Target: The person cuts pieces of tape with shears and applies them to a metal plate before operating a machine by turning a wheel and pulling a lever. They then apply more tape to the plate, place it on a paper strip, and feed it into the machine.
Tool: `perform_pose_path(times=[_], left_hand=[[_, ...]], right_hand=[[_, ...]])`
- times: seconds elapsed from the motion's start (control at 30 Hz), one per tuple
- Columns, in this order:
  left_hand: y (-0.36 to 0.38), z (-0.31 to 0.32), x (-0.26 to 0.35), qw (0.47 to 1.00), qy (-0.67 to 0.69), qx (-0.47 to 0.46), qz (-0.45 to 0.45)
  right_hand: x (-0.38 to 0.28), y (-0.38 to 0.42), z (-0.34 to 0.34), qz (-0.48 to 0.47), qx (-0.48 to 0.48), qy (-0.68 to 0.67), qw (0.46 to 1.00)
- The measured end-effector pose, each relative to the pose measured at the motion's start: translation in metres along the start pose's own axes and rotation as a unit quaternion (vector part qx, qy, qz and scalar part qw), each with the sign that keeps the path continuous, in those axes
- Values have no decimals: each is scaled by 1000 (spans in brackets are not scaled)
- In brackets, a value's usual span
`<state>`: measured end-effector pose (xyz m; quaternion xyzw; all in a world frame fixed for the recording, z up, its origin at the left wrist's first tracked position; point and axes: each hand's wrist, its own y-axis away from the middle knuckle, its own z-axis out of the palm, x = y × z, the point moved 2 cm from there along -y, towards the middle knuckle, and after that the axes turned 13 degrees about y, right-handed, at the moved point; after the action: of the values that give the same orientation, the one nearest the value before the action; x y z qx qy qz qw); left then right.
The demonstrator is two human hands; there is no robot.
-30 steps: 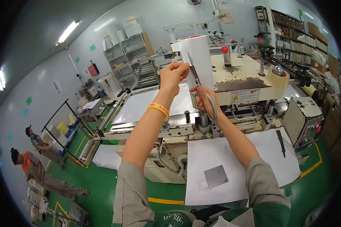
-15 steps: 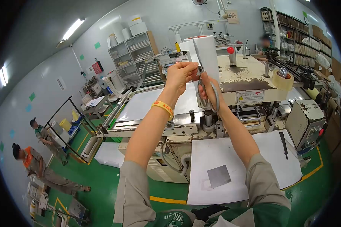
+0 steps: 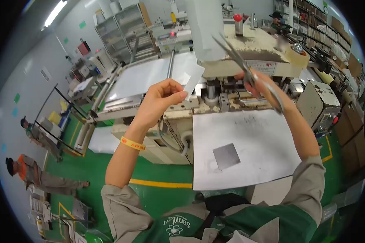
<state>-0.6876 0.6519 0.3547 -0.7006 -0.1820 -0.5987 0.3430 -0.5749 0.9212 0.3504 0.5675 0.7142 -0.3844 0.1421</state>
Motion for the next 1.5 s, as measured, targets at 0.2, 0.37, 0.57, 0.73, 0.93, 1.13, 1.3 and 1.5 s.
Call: perform_pose_path(times=[0.2,0.37,0.57,0.73,0.93,1.13,1.3,1.5], left_hand=[[41,35,-66,993,55,-43,-95],[44,71,-90,985,38,-104,-129],[48,83,-105,981,61,-121,-135],[54,83,-111,974,93,-118,-169],[62,74,-122,952,131,-140,-238],[63,63,-140,954,14,-159,-254],[52,62,-147,958,-64,-161,-227],[46,75,-146,952,-78,-178,-238]], right_hand=[[30,129,58,140,-171,-33,975],[26,146,72,163,-185,-61,967],[25,146,73,187,-176,-79,963],[26,144,78,176,-171,-57,968],[33,154,73,207,-160,9,965],[38,178,53,163,-63,173,969],[36,203,57,173,-27,234,956],[43,224,58,199,41,240,949]])
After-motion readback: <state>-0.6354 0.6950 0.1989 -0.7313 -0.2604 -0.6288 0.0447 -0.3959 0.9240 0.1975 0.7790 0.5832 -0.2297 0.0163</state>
